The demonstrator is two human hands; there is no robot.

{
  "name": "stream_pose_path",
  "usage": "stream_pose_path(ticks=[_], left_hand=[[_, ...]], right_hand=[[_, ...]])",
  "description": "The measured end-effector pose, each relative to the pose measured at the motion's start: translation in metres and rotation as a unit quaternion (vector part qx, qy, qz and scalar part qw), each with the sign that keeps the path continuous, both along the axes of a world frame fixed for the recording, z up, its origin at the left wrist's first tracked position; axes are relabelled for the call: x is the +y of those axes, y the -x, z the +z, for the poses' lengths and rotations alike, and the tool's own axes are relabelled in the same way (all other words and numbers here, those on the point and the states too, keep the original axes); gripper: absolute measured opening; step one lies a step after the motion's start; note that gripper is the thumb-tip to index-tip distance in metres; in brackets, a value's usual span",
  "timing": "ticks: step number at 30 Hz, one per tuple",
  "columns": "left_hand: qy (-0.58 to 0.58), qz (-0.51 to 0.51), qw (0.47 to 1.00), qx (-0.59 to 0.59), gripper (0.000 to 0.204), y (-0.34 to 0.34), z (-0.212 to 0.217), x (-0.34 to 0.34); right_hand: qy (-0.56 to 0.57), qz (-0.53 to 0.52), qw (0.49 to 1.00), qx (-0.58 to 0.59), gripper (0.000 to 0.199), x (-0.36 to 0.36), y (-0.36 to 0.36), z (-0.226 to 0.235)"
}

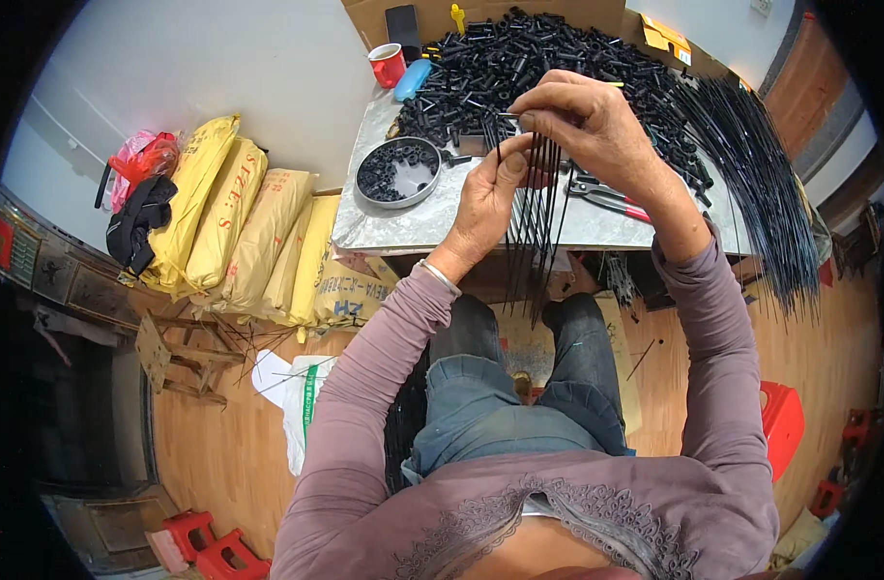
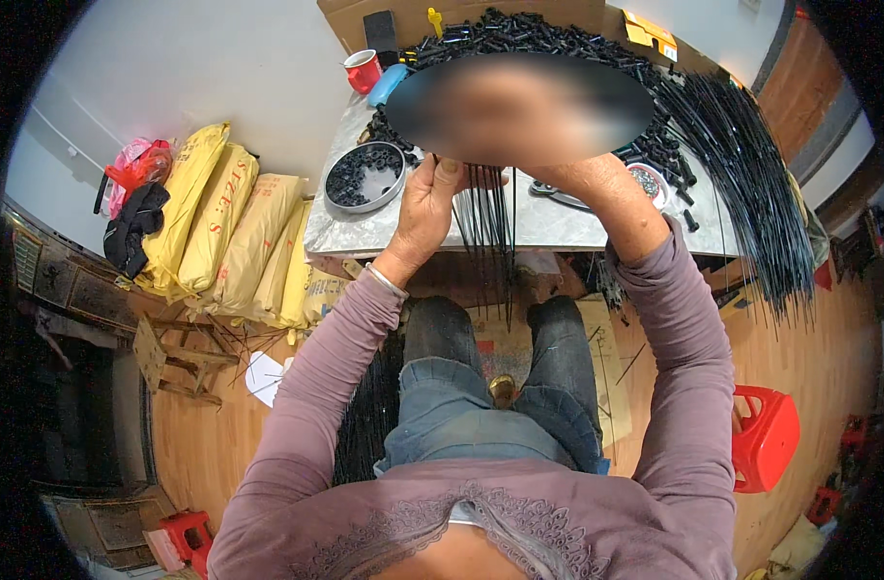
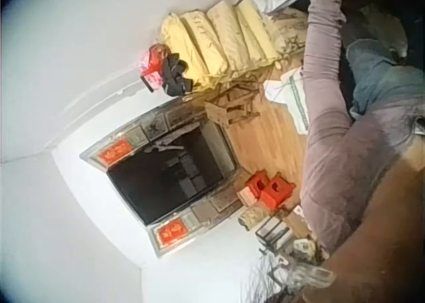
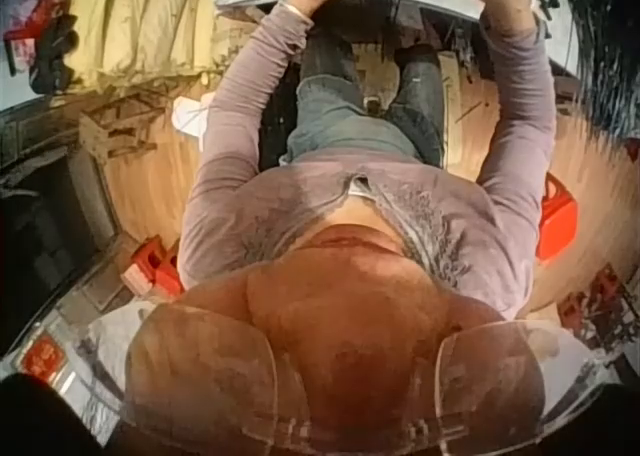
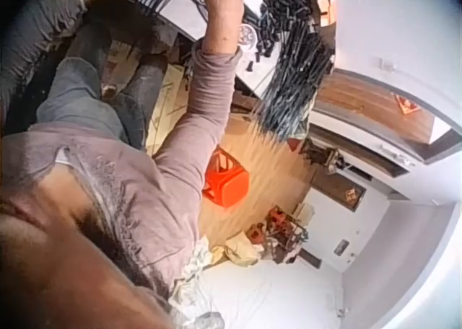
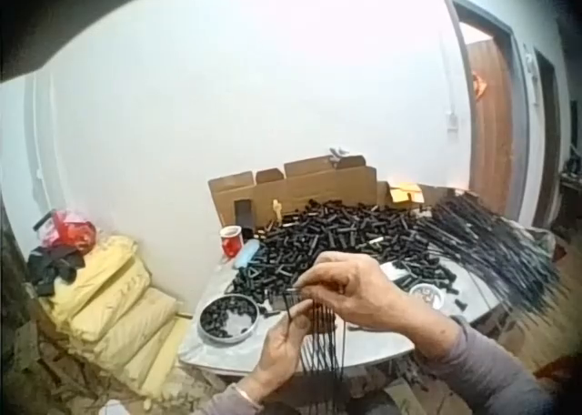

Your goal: The recorder is bundling and processing black cable-like rods using a fixture and pliers on a workbench.

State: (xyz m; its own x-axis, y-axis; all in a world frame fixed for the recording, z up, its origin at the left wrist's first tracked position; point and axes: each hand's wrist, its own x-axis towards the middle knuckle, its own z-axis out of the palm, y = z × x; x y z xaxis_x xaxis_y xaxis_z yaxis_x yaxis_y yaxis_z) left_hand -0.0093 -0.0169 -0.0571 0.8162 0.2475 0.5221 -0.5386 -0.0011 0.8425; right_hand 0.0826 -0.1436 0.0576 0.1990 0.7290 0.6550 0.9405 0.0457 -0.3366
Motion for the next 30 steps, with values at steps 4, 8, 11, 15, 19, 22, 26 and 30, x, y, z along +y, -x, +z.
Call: stream_pose_path(ticks=[4, 8, 11, 15, 19, 22, 26, 30], left_hand=[[-0.023, 0.008, 1.000, 0.008, 0.047, 0.000, 0.000, -0.001], [-0.019, -0.003, 1.000, 0.006, 0.047, 0.001, 0.001, -0.001], [-0.028, 0.001, 1.000, 0.008, 0.046, 0.000, 0.000, -0.001], [-0.052, -0.014, 0.999, 0.007, 0.045, 0.001, 0.005, -0.001], [-0.042, -0.037, 0.998, 0.014, 0.041, 0.002, 0.007, 0.001], [-0.154, 0.030, 0.981, 0.116, 0.029, 0.005, 0.012, -0.001], [-0.124, 0.035, 0.984, 0.119, 0.020, 0.007, 0.011, -0.005], [-0.102, 0.002, 0.984, 0.144, 0.020, 0.010, -0.016, -0.011]], right_hand=[[-0.007, 0.001, 1.000, 0.002, 0.011, 0.000, 0.000, -0.001], [-0.007, 0.006, 1.000, -0.022, 0.011, -0.001, 0.000, -0.001], [-0.015, 0.010, 1.000, -0.021, 0.011, 0.000, -0.002, -0.003], [-0.028, 0.007, 0.999, -0.037, 0.012, 0.002, -0.001, -0.003], [-0.035, 0.005, 0.999, 0.023, 0.012, 0.007, 0.002, -0.005], [-0.048, 0.026, 0.998, -0.019, 0.012, 0.011, 0.002, -0.004], [-0.031, 0.063, 0.996, -0.053, 0.008, 0.016, 0.005, -0.002], [-0.045, 0.034, 0.996, -0.070, 0.008, 0.020, 0.005, -0.007]])
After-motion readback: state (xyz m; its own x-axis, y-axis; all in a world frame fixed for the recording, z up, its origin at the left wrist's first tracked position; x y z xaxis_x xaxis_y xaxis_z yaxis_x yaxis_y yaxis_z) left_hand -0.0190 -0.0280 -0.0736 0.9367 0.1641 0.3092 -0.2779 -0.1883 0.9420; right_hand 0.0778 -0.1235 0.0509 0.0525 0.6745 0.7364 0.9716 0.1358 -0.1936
